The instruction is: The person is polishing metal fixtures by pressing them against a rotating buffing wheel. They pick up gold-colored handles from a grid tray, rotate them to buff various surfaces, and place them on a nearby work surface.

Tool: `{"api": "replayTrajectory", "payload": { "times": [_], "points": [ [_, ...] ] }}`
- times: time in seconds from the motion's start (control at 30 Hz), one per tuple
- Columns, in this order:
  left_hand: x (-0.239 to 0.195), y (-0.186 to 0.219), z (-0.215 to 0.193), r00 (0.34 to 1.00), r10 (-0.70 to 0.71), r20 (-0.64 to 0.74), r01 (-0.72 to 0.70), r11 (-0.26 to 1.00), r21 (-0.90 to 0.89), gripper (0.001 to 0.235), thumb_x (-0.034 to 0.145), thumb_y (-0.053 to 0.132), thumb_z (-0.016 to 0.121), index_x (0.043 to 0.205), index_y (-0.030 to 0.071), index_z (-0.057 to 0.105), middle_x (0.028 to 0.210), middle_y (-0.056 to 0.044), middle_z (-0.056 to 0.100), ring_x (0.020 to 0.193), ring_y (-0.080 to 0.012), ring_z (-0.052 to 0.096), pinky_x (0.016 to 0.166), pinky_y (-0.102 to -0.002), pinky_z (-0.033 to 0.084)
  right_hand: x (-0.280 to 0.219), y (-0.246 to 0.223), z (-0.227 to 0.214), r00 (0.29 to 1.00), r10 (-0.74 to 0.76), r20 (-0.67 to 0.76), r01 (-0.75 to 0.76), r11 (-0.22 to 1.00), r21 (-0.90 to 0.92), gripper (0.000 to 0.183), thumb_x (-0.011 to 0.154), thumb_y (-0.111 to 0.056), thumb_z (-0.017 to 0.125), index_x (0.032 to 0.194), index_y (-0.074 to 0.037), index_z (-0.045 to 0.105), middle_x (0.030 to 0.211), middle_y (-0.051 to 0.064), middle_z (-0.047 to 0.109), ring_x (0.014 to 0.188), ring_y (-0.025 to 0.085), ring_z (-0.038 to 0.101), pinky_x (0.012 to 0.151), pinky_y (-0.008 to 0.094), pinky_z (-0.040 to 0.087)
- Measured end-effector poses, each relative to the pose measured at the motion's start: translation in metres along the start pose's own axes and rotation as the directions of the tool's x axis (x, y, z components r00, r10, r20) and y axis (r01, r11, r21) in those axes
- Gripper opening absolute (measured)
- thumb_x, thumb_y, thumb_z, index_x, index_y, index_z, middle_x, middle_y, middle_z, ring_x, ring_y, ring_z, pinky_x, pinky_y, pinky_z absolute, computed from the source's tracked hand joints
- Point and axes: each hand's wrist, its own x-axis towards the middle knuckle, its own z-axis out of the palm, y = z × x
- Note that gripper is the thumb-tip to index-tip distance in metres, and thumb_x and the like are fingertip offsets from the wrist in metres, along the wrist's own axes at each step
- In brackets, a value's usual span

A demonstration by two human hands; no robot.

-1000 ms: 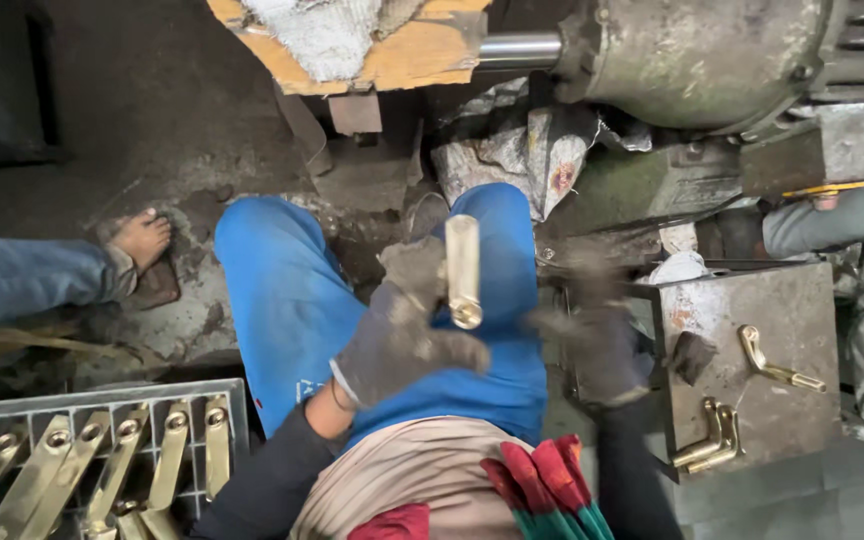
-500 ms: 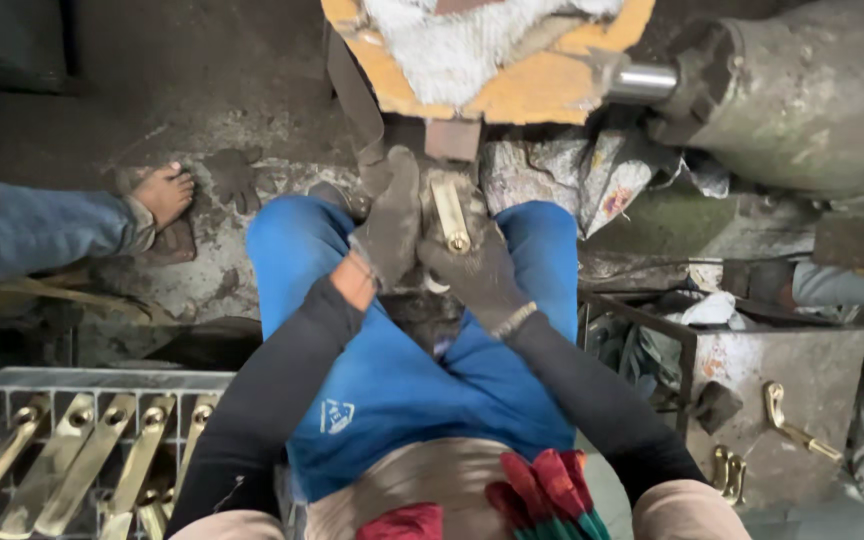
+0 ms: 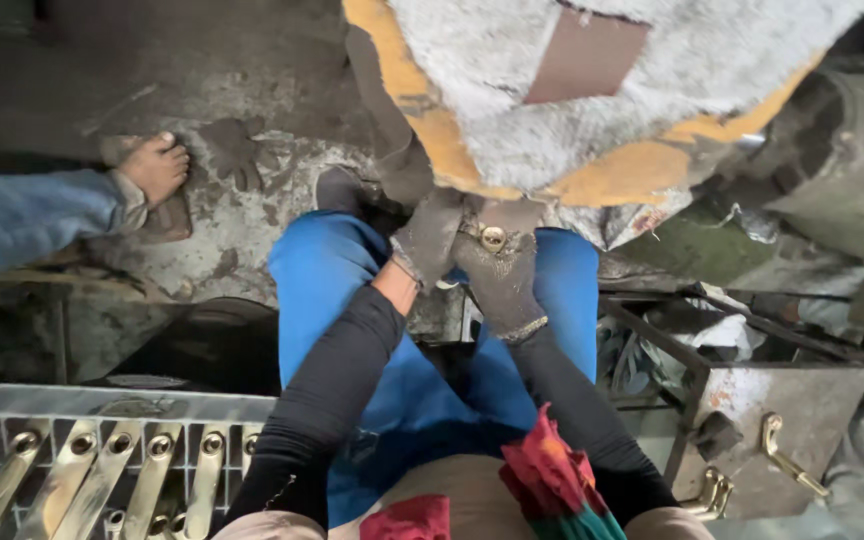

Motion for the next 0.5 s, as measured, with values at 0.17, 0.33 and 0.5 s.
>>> {"api": "replayTrajectory", "payload": {
  "times": [0.17,0.33,0.5],
  "points": [
    [0.009,0.005,0.017,0.899,-0.437,0.014,0.247,0.482,-0.841,0.038,0.09,0.01,0.059,0.126,0.0,0.062,0.123,-0.018,0.066,0.114,-0.0328,0.063,0.096,-0.043,0.053,0.006,0.003,-0.014,0.932,-0.297,0.209,0.362,0.705,-0.61,0.014,0.09,-0.003,0.071,0.102,-0.01,0.075,0.097,0.006,0.075,0.089,0.019,0.072,0.076,0.038,0.057],
    [-0.002,-0.017,0.048,0.827,-0.504,0.25,0.239,-0.087,-0.967,0.023,0.107,0.01,0.059,0.126,-0.002,0.064,0.116,-0.014,0.066,0.103,-0.0233,0.061,0.086,-0.037,0.052,0.014,0.042,-0.035,0.89,-0.339,0.307,0.436,0.428,-0.792,0.014,0.093,-0.012,0.067,0.105,-0.017,0.071,0.093,0.006,0.071,0.086,0.026,0.071,0.076,0.043,0.055],
    [0.001,-0.047,0.06,0.966,-0.237,-0.104,0.153,0.846,-0.51,0.033,0.093,0.009,0.062,0.125,0.002,0.062,0.116,-0.011,0.068,0.107,-0.0261,0.065,0.089,-0.037,0.053,0.027,0.087,-0.063,0.732,-0.375,0.569,0.473,-0.321,-0.82,0.02,0.08,-0.015,0.064,0.099,-0.021,0.065,0.084,0.005,0.066,0.083,0.029,0.069,0.073,0.047,0.051]
  ]
}}
